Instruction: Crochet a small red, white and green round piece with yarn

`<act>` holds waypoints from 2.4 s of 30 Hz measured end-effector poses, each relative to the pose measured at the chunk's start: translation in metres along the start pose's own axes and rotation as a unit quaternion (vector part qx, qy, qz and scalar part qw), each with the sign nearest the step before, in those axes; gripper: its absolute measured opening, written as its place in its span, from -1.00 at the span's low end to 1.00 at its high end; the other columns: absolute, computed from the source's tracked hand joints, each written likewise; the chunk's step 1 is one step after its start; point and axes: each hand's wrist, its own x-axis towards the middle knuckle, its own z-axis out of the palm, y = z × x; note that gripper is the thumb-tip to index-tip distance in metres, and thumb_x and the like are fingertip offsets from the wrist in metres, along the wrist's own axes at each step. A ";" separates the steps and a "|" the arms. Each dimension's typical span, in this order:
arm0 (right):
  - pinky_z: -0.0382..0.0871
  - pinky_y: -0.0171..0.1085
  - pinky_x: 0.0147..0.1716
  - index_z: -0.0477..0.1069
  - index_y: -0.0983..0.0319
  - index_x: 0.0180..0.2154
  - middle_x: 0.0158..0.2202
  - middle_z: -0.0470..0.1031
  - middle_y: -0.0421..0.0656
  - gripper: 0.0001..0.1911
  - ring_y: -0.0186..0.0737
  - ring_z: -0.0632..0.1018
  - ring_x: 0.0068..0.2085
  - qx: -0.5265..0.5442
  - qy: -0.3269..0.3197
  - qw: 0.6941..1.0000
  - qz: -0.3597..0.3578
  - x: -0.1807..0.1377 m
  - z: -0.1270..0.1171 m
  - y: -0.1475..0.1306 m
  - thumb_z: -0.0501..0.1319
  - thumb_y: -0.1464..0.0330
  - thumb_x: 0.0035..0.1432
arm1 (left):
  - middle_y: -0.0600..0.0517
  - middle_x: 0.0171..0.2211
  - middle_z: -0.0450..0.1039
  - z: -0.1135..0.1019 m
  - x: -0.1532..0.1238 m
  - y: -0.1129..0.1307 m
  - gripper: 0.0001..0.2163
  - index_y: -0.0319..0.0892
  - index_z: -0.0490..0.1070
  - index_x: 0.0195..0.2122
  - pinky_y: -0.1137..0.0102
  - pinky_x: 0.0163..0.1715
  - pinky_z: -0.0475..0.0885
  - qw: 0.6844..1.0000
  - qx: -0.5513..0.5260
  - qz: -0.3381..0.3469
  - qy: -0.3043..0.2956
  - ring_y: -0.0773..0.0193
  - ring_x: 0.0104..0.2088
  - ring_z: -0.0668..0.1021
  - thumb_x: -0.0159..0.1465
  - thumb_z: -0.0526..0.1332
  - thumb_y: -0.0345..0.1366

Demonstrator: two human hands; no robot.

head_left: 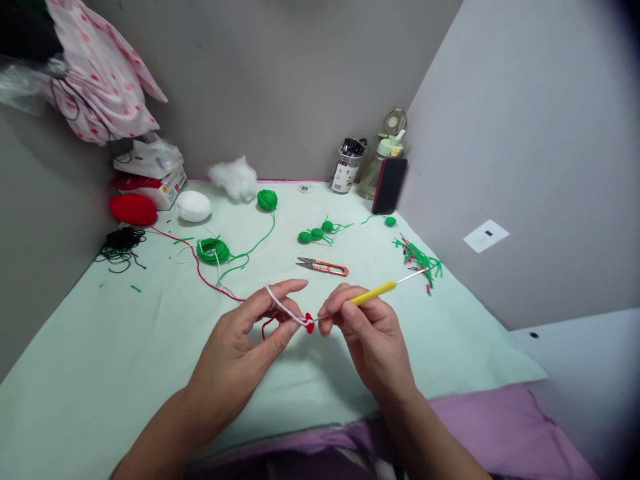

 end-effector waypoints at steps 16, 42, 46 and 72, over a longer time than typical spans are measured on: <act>0.47 -0.22 -0.23 0.66 0.15 -0.23 -0.34 0.58 -0.16 -0.80 -0.23 0.59 -0.32 -0.047 0.029 0.998 -0.033 -0.006 0.006 0.004 0.31 0.23 0.40 | 0.13 -0.31 0.52 0.005 0.001 -0.006 -0.71 0.10 0.61 0.08 0.47 -0.29 0.43 0.994 -0.100 -0.049 -0.001 0.32 -0.32 0.53 0.35 0.34 -0.30; 0.47 -0.20 -0.27 0.68 0.11 -0.21 -0.30 0.59 -0.15 -0.84 -0.21 0.56 -0.30 -0.119 0.075 0.984 -0.107 -0.007 0.019 0.009 0.30 0.29 0.41 | 0.16 -0.31 0.46 0.021 -0.001 -0.007 -0.64 0.00 0.60 0.05 0.54 -0.31 0.47 0.969 -0.223 -0.081 0.069 0.41 -0.33 0.55 0.22 0.50 -0.31; 0.47 -0.17 -0.27 0.69 0.04 -0.14 -0.29 0.62 -0.13 -0.82 -0.15 0.57 -0.25 -0.228 0.055 0.954 -0.186 -0.008 0.021 0.004 0.29 0.37 0.40 | 0.15 -0.32 0.48 0.023 0.001 -0.005 -0.64 -0.03 0.60 0.04 0.53 -0.31 0.48 0.969 -0.216 -0.082 0.091 0.38 -0.32 0.56 0.21 0.51 -0.30; 0.52 -0.21 -0.15 0.64 0.13 -0.04 -0.20 0.66 -0.12 -0.78 -0.18 0.61 -0.14 -0.237 -0.081 0.951 -0.182 -0.011 -0.008 -0.014 0.22 0.44 0.45 | 0.11 -0.37 0.50 0.004 0.007 -0.014 -0.60 -0.15 0.48 -0.04 0.41 -0.32 0.30 0.908 -0.354 -0.178 -0.137 0.33 -0.36 0.49 0.16 0.55 -0.24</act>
